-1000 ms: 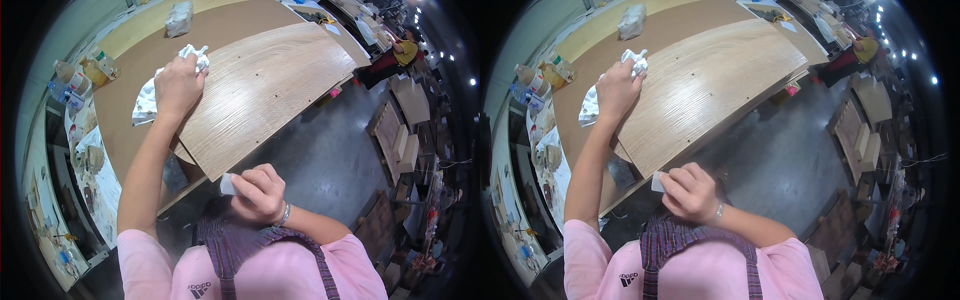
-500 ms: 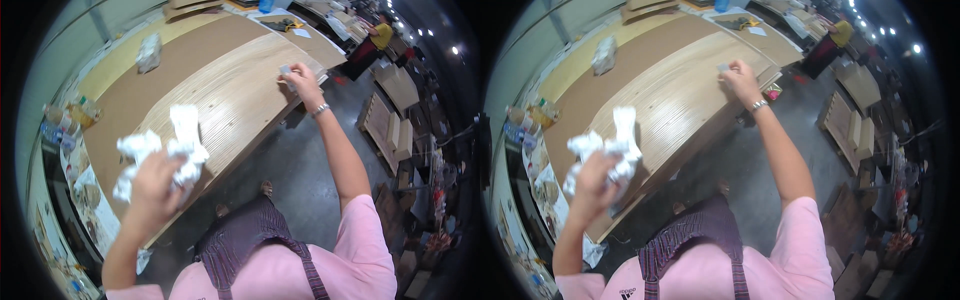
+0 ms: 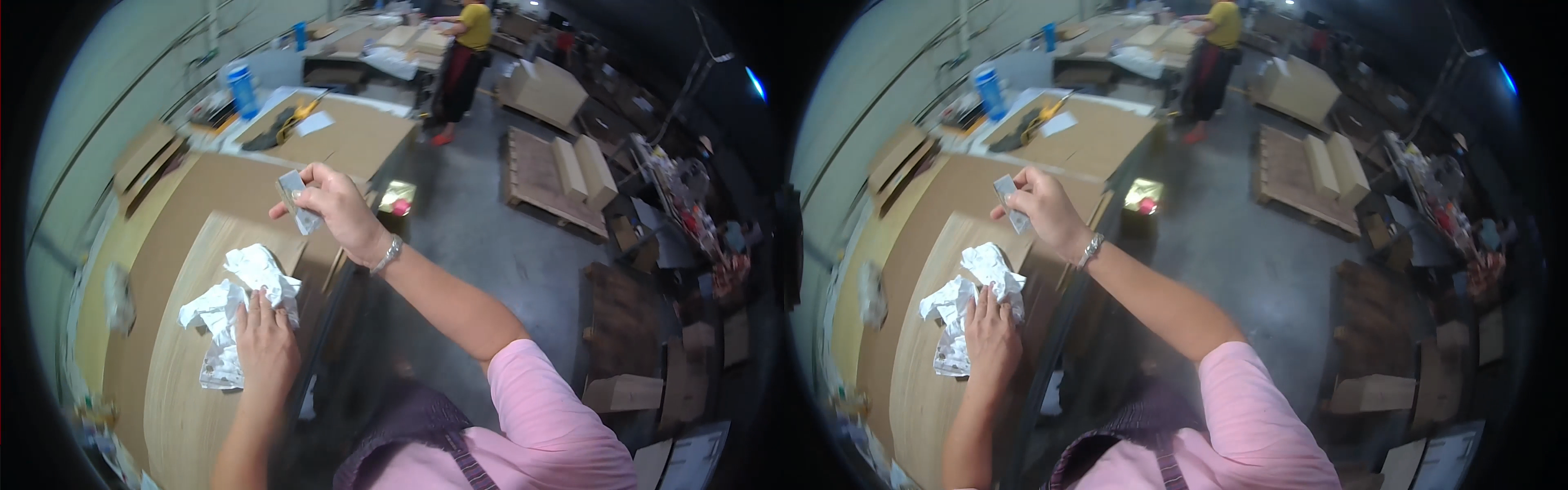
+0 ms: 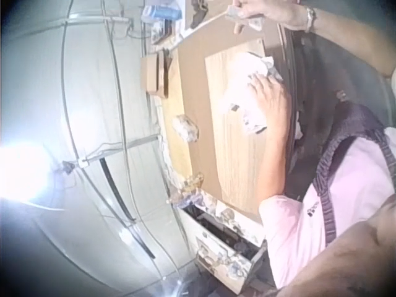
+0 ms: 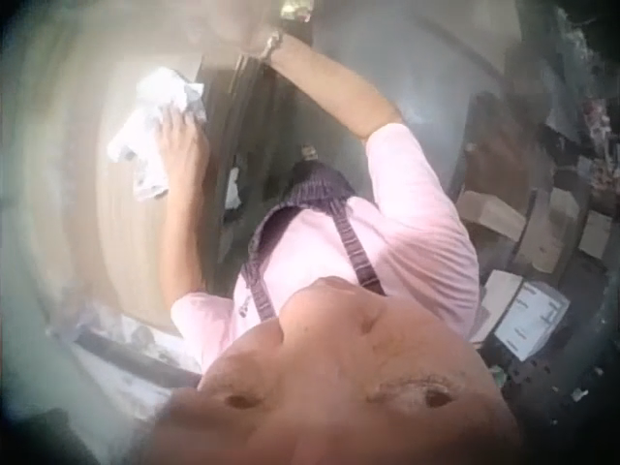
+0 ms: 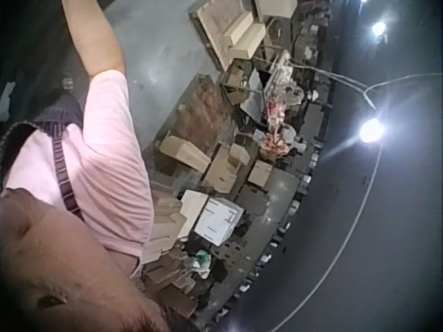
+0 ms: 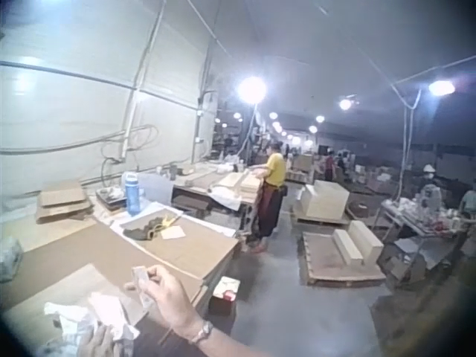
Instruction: The person sands the edges and surface of a wooden furniture panel using a sanding block and wipes the dust away with a white cloth.
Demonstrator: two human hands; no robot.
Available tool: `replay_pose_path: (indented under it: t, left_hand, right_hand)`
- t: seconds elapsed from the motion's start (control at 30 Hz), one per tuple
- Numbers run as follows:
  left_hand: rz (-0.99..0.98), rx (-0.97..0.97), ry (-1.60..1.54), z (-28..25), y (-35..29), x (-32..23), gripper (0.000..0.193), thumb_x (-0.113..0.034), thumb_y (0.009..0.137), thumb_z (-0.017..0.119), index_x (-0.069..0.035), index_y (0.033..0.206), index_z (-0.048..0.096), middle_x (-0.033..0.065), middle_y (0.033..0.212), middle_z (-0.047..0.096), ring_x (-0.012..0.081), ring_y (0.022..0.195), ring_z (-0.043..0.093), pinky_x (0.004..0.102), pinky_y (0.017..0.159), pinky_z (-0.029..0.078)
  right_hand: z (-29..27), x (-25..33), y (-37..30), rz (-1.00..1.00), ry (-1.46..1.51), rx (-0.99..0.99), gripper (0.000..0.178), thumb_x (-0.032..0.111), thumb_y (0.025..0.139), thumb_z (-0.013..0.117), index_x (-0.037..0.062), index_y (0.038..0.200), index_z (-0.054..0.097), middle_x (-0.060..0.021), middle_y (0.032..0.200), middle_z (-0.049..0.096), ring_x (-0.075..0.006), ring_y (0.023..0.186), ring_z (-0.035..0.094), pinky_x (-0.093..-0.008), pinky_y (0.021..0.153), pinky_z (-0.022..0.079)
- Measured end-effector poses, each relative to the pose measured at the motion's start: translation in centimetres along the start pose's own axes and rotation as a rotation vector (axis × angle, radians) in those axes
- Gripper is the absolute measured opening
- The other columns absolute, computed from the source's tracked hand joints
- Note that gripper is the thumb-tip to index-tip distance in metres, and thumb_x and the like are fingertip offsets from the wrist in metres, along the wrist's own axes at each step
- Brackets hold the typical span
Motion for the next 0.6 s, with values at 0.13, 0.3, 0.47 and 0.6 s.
replay_pose_path:
  t: [0.13, 0.3, 0.47, 0.6]
  left_hand:
    - [-0.001, -0.074, 0.087, 2.7, 9.0, -2.0, 0.029, -0.008, 0.077, 0.056, 0.007, 0.100, 0.066, 0.0305, 0.125, 0.057, 0.0400, 0.118, 0.055, 0.0523, 0.102, 0.039]
    - [0.173, 0.274, -0.896, 4.4, 7.7, -9.9, 0.037, -0.007, 0.075, 0.069, -0.004, 0.112, 0.065, 0.0203, 0.091, 0.068, 0.0351, 0.078, 0.067, 0.0423, 0.072, 0.055]
    - [-0.376, -0.009, -0.953, -2.1, 9.0, 1.0, 0.043, -0.004, 0.078, 0.068, -0.004, 0.121, 0.063, 0.0181, 0.102, 0.067, 0.0345, 0.089, 0.065, 0.0387, 0.080, 0.053]
    - [-0.226, -0.122, -0.115, -2.2, 5.9, 1.5, 0.021, -0.006, 0.071, 0.067, -0.007, 0.092, 0.067, 0.0118, 0.110, 0.065, 0.0327, 0.106, 0.059, 0.0432, 0.089, 0.049]
  right_hand:
    - [-8.0, 0.5, 1.9, 0.003, 0.026, -0.100, 0.019, 0.011, 0.087, 0.051, -0.0007, 0.102, 0.053, -0.0145, 0.089, 0.068, -0.0155, 0.084, 0.066, -0.0266, 0.074, 0.049]
    - [-12.9, -0.2, 5.0, 0.093, 0.146, -0.132, 0.026, 0.012, 0.089, 0.047, -0.0023, 0.110, 0.053, -0.0175, 0.098, 0.067, -0.0249, 0.091, 0.069, -0.0345, 0.084, 0.054]
    - [-8.9, -3.6, 9.7, 0.177, 0.203, 0.033, 0.022, 0.013, 0.093, 0.044, -0.0008, 0.108, 0.051, -0.0226, 0.099, 0.069, -0.0249, 0.094, 0.069, -0.0326, 0.087, 0.054]
    - [1.5, -7.6, 11.7, 0.236, 0.194, 0.267, 0.017, 0.011, 0.094, 0.046, 0.0014, 0.107, 0.051, -0.0212, 0.098, 0.069, -0.0232, 0.093, 0.068, -0.0313, 0.083, 0.054]
Point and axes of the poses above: each hand's wrist, its own y-axis towards the middle knuckle, its own z-axis out of the palm, x = y × z, the point moved 10 cm from there along y, towards the middle knuckle
